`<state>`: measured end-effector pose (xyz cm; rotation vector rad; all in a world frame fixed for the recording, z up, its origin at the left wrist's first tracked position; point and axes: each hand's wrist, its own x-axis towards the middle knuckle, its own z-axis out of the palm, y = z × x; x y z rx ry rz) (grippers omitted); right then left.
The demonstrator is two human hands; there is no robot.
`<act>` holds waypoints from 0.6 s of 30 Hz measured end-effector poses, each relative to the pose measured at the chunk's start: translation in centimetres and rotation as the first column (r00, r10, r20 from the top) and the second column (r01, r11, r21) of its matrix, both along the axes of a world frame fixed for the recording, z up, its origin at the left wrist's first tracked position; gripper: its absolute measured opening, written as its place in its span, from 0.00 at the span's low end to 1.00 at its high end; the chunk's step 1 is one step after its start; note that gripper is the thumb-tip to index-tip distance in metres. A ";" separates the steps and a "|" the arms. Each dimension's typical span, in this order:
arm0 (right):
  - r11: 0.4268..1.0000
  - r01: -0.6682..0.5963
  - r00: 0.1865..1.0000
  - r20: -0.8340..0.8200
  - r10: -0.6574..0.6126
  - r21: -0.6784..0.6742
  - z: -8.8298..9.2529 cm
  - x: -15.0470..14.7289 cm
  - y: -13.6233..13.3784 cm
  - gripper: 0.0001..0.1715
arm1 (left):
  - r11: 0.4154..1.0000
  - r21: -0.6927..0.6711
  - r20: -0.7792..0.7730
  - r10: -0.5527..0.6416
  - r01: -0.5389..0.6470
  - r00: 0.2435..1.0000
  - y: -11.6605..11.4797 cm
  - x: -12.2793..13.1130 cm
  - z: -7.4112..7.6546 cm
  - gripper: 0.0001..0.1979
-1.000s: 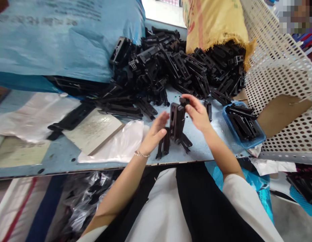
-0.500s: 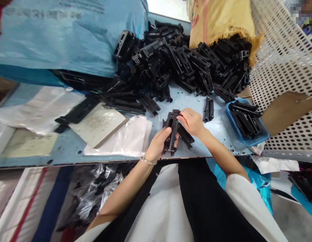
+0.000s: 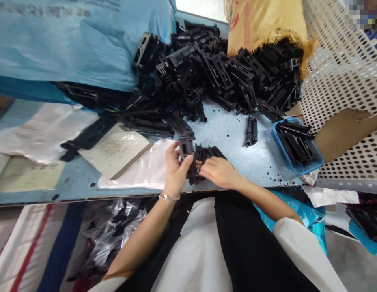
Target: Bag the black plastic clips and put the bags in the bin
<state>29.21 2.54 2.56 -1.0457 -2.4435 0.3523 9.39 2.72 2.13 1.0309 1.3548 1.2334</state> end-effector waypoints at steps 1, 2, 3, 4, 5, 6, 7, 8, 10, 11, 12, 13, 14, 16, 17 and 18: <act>0.992 0.125 0.992 -0.023 -0.125 -0.012 -0.4 1.4 1.1 0.15 | 0.999 -0.044 -0.022 0.020 -0.020 1.000 0.2 -0.6 -0.8 0.35; 0.958 0.287 0.956 -0.055 -0.287 -0.008 -0.9 3.1 2.5 0.15 | 0.996 -0.083 -0.059 0.033 -0.038 0.998 0.5 -1.1 -1.7 0.32; 0.871 0.490 0.868 -0.107 -0.485 0.031 -1.3 5.1 4.0 0.14 | 0.993 -0.102 -0.111 0.040 -0.051 0.993 0.7 -1.5 -2.7 0.29; 0.750 0.660 0.746 -0.164 -0.645 0.053 -1.8 7.2 5.5 0.15 | 0.994 -0.095 -0.172 0.042 -0.059 0.984 0.9 -1.6 -3.6 0.27; 0.683 0.729 0.678 -0.192 -0.709 0.050 -2.3 9.3 6.9 0.17 | 0.996 -0.067 -0.234 0.037 -0.054 0.972 1.0 -1.6 -4.4 0.26; 0.646 0.762 0.638 -0.213 -0.740 0.040 -2.8 11.1 8.2 0.18 | 0.999 -0.028 -0.289 0.025 -0.034 0.957 1.0 -1.3 -5.2 0.25; 0.625 0.780 0.613 -0.229 -0.756 0.025 -3.2 12.6 9.1 0.18 | 1.000 0.010 -0.336 0.010 -0.007 0.942 1.0 -1.0 -5.7 0.25; 0.630 0.777 0.613 -0.239 -0.753 0.006 -3.6 13.6 9.8 0.17 | 0.999 0.045 -0.378 -0.004 0.022 0.926 0.8 -0.5 -6.0 0.24; 0.660 0.750 0.632 -0.257 -0.731 -0.032 -3.9 13.9 9.9 0.16 | 0.992 0.104 -0.452 -0.011 0.066 0.892 0.4 0.6 -5.8 0.24; 0.681 0.730 0.649 -0.263 -0.714 -0.046 -3.9 13.1 9.4 0.16 | 0.987 0.139 -0.470 -0.004 0.079 0.883 0.2 1.2 -5.3 0.24; 0.709 0.702 0.672 -0.270 -0.690 -0.065 -3.7 11.8 8.5 0.16 | 0.980 0.175 -0.464 -0.003 0.095 0.886 0.0 1.8 -4.6 0.24; 0.745 0.660 0.701 -0.279 -0.656 -0.092 -3.2 10.0 7.4 0.18 | 0.971 0.207 -0.426 -0.020 0.119 0.905 -0.1 2.4 -3.7 0.25; 0.780 0.616 0.731 -0.286 -0.619 -0.114 -2.6 8.0 6.0 0.19 | 0.962 0.227 -0.350 -0.061 0.148 0.935 -0.2 2.9 -2.8 0.27; 0.878 0.418 0.812 -0.338 -0.476 -0.232 -0.6 4.1 3.0 0.21 | 0.957 0.217 -0.115 -0.171 0.193 0.979 -0.2 4.0 -1.0 0.31; 0.906 0.331 0.839 -0.358 -0.410 -0.263 0.5 2.5 1.8 0.21 | 0.960 0.189 0.008 -0.213 0.208 0.977 -0.1 4.3 -0.2 0.31; 0.924 0.276 0.856 -0.371 -0.361 -0.264 1.7 1.3 0.8 0.19 | 0.963 0.149 0.109 -0.240 0.223 0.965 0.0 4.6 0.4 0.32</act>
